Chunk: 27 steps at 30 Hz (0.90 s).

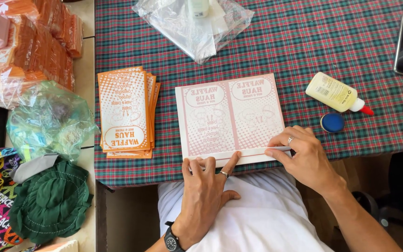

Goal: Folding and gluing printed paper sheets to assemble paper bags for a food service business.

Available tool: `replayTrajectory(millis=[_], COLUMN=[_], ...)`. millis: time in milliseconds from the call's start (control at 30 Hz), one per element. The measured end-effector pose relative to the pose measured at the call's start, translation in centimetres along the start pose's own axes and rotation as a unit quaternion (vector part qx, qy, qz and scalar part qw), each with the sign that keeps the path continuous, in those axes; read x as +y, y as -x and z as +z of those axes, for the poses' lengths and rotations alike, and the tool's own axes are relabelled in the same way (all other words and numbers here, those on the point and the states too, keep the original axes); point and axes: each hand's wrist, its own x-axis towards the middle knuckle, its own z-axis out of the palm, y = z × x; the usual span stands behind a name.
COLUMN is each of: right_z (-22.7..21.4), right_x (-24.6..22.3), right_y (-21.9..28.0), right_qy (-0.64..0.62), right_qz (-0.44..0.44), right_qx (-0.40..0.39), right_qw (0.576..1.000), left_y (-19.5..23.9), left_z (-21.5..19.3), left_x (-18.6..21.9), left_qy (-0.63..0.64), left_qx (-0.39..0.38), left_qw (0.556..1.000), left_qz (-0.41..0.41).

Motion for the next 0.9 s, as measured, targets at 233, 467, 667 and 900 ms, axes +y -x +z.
replayTrajectory(millis=[233, 467, 667, 900], right_z=[0.3, -0.8, -2.7, -4.9], right_x=[0.5, 0.0, 0.3, 3.4], right_y=[-0.1, 0.5, 0.5, 3.0], right_qy=[-0.036, -0.030, -0.078, 0.124], right_qz=[0.002, 0.069, 0.200, 0.106], right_qx=[0.019, 0.040, -0.017, 0.141], right_qw=[0.999, 0.996, 0.977, 0.976], left_y=[-0.1, 0.1, 0.0, -0.2], left_z=[0.0, 0.4, 0.2, 0.2], left_x=[0.1, 0.0, 0.0, 0.0], left_qy=[-0.015, -0.007, -0.020, 0.005], left_qx=[-0.001, 0.005, 0.006, -0.002], left_qw=[1.000, 1.000, 1.000, 1.000], left_qz=[-0.002, -0.002, 0.001, -0.005])
